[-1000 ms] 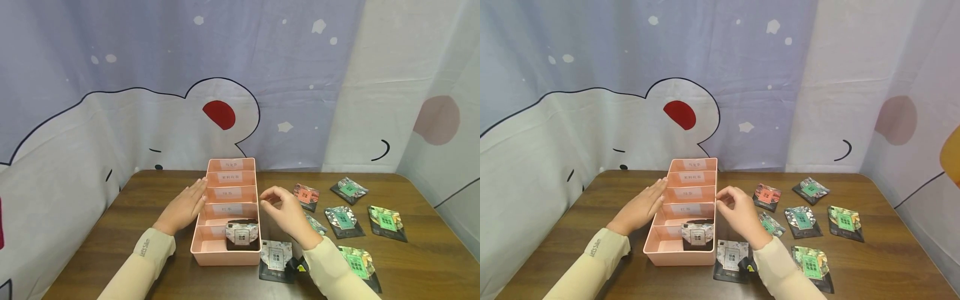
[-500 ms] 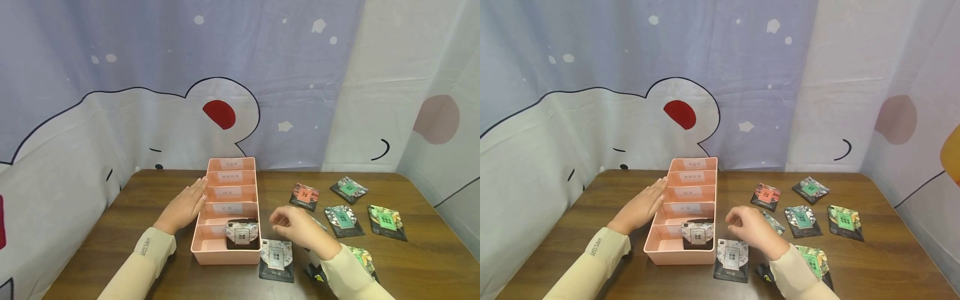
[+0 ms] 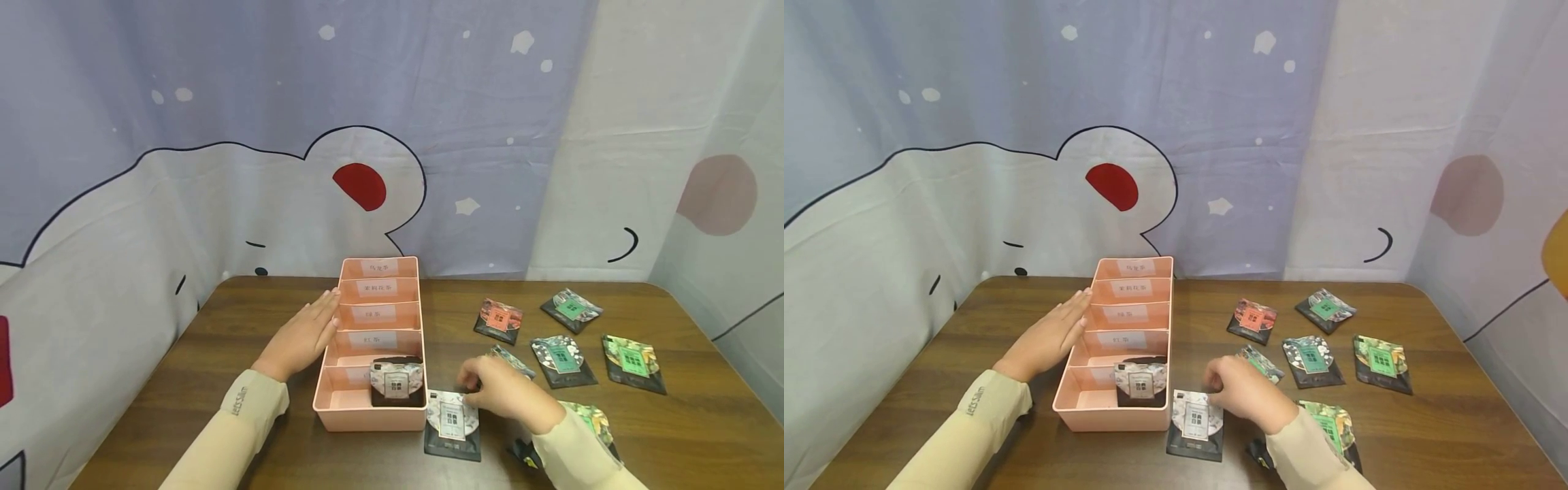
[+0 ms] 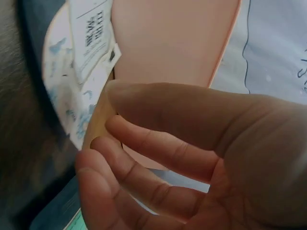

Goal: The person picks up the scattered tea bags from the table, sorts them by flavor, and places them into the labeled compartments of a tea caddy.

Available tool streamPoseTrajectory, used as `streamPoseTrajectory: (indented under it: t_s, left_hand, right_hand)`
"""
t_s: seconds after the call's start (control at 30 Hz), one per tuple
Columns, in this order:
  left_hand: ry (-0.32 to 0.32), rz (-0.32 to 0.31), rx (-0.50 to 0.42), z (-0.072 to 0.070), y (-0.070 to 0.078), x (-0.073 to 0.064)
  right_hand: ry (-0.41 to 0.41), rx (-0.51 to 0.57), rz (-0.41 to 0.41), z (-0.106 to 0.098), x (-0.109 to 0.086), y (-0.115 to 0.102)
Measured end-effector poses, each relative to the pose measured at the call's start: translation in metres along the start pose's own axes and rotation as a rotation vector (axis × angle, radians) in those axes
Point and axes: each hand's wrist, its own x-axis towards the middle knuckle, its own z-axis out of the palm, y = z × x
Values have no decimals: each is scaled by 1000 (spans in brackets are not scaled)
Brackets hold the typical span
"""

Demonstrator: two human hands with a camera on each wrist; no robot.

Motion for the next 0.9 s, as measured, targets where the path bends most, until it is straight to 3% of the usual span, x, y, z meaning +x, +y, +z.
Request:
streamPoseTrajectory:
  t_s: [0.37, 0.6, 0.9]
  left_hand:
    - [0, -1, 4, 1, 0, 0]
    - [0, -3, 2, 0, 0, 0]
    - [-4, -8, -1, 0, 1, 0]
  right_hand:
    - [47, 8, 109, 9, -10, 3]
    - [46, 12, 116, 12, -9, 7]
    - [95, 123, 119, 11, -9, 12]
